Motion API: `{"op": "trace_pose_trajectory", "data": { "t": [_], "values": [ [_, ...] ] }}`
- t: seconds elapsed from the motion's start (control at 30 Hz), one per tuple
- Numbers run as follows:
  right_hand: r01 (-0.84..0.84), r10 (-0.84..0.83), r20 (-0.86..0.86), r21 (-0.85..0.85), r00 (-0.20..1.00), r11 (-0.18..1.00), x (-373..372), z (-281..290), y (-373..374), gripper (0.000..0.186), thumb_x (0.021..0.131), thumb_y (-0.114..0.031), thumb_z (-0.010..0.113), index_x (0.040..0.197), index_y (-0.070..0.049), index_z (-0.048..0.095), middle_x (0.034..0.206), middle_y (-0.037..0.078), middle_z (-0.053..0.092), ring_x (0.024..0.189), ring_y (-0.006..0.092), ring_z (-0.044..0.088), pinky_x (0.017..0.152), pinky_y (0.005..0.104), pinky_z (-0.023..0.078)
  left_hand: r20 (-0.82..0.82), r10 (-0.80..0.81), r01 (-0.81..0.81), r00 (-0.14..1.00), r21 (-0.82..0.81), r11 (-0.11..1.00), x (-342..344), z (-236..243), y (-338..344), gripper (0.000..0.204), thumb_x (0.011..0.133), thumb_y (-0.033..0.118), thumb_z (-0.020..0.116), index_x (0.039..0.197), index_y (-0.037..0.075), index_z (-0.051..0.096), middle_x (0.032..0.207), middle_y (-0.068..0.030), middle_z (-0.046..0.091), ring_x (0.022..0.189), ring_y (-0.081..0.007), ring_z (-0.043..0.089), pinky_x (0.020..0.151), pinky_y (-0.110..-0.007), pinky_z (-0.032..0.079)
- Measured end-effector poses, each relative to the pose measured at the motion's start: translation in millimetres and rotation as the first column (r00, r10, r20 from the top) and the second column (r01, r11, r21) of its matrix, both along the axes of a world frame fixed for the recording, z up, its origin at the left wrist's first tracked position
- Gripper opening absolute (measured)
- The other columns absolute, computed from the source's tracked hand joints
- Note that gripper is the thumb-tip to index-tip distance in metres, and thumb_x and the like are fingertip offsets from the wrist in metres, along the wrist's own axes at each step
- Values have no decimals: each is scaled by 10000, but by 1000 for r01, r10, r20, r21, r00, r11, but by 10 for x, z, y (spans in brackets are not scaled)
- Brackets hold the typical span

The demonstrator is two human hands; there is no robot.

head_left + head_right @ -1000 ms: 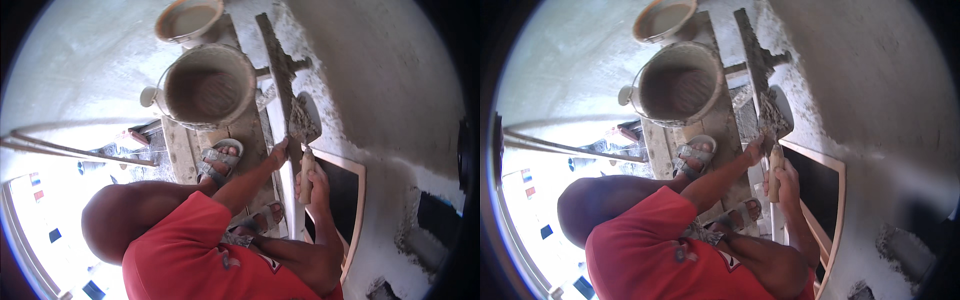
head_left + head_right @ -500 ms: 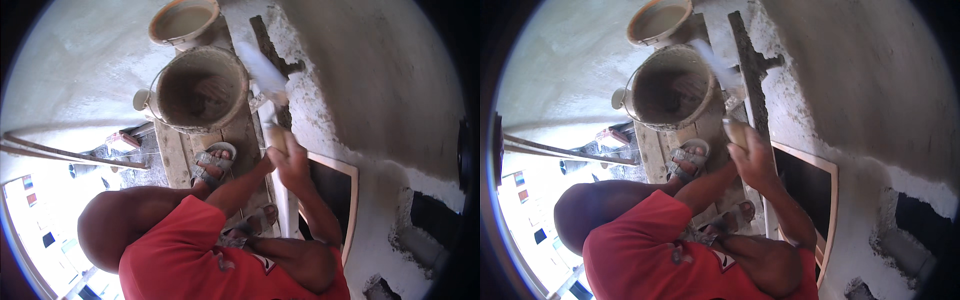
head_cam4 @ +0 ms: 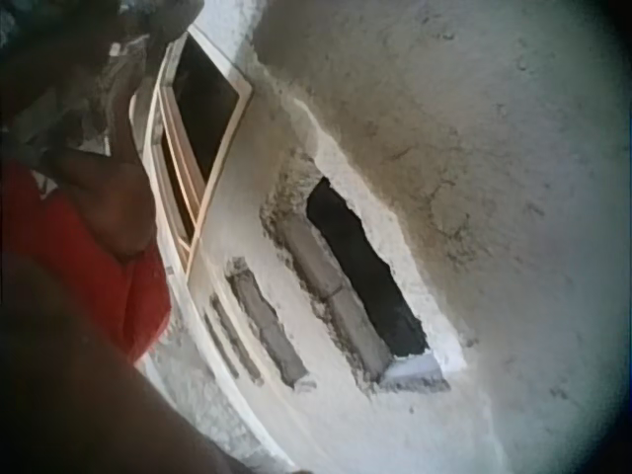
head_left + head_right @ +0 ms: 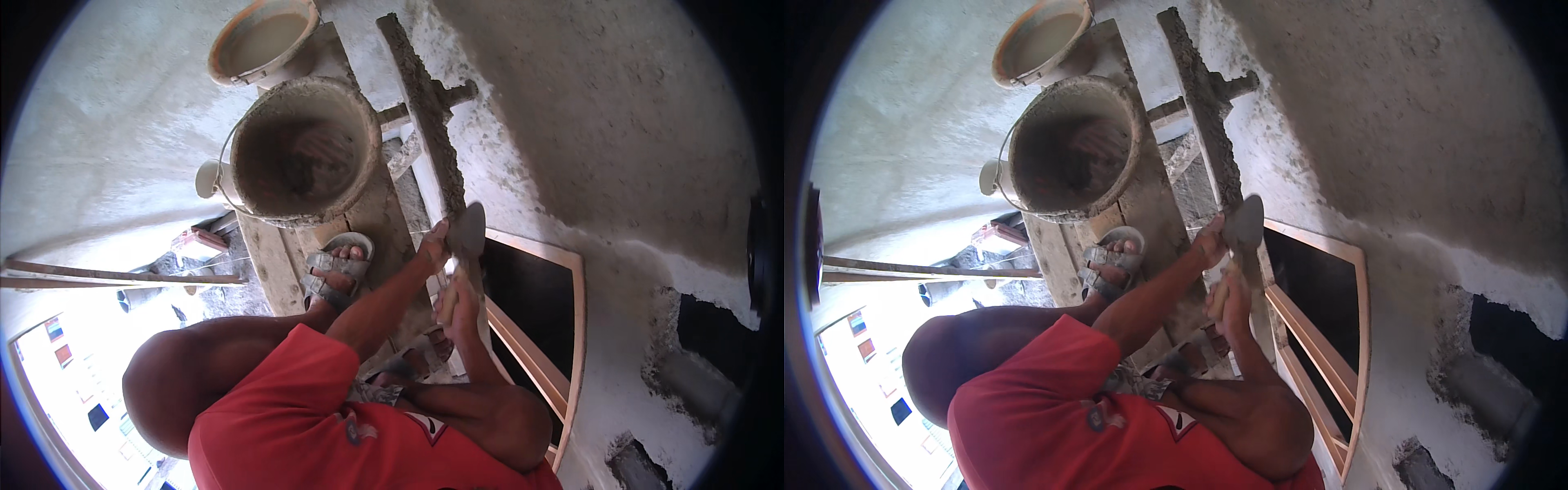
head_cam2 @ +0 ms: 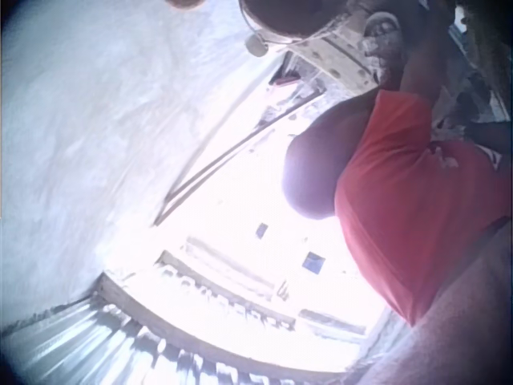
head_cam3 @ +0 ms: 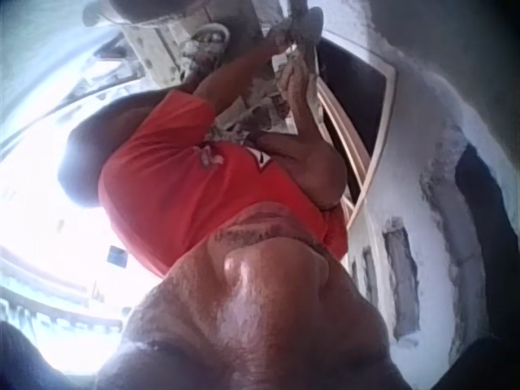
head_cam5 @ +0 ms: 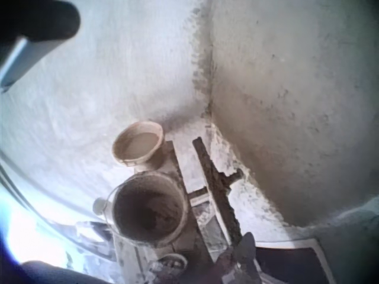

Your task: The person applies plaster to a wall using a trowel and then smooths it with a long straight edge while standing on scaffolding.

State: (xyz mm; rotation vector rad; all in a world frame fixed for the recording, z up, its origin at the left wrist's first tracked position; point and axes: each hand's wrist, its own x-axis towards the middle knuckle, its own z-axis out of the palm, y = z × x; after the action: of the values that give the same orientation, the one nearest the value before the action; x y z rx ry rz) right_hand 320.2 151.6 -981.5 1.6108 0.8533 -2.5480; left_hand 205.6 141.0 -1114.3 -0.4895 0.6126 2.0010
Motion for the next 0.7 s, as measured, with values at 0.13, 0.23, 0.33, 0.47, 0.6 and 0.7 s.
{"op": "trace_pose_trajectory", "data": {
  "t": [0.13, 0.23, 0.33, 0.47, 0.6, 0.7],
  "values": [
    [-129, 133, -168, 31, 977, 991, -805, -33, 72, 324, 867, -371, 494, 1042, -99, 462, 675, 45, 503, 502, 155, 500, 405, 308, 416, -139, -130, 117, 982, -100, 988, -135, -763, -360, 245, 929, 318, 473, 1094, 149, 535, 859, -2, 567, 816, -132, 576, 733, -295, 493],
    [-133, 144, -222, 64, 964, 989, -1018, -293, 384, 339, 862, -363, 499, 1056, -88, 459, 676, 53, 501, 509, 160, 502, 409, 308, 420, -67, -7, 21, 998, 199, 980, 72, -491, -195, 209, 904, 247, 490, 1092, 166, 533, 884, 1, 554, 842, -128, 568, 772, -289, 487],
    [-130, 142, -219, 70, 965, 989, -1165, -422, 632, 358, 854, -348, 510, 1076, -73, 454, 676, 60, 501, 511, 164, 501, 411, 312, 428, 161, 92, -118, 983, 163, 980, 27, -33, -29, 178, 876, 160, 490, 1047, 176, 535, 906, 9, 550, 877, -132, 562, 812, -290, 475],
    [-170, 184, -210, 80, 960, 982, -1300, -377, 637, 378, 849, -348, 520, 1084, -60, 448, 672, 61, 500, 499, 163, 493, 403, 318, 432, 287, 125, -97, 950, -109, 989, -112, 181, -24, 125, 872, 116, 455, 955, 171, 531, 883, 30, 558, 815, -144, 571, 741, -288, 484],
    [-216, 236, -255, 105, 938, 971, -1312, -205, 596, 380, 852, -351, 517, 1091, -64, 448, 680, 57, 500, 489, 152, 485, 385, 307, 420, 168, 90, -72, 982, -110, 991, -90, -106, -74, 116, 925, 214, 433, 951, 164, 534, 823, 36, 575, 686, -141, 567, 604, -276, 468],
    [-267, 285, -266, 101, 921, 958, -1314, 232, 602, 380, 853, -342, 511, 1107, -67, 447, 678, 57, 497, 483, 147, 484, 376, 295, 412, 109, 83, -71, 991, -110, 991, -97, 20, -105, 204, 956, 318, 408, 940, 155, 530, 745, 25, 577, 582, -124, 535, 510, -264, 424]
  ]
}}
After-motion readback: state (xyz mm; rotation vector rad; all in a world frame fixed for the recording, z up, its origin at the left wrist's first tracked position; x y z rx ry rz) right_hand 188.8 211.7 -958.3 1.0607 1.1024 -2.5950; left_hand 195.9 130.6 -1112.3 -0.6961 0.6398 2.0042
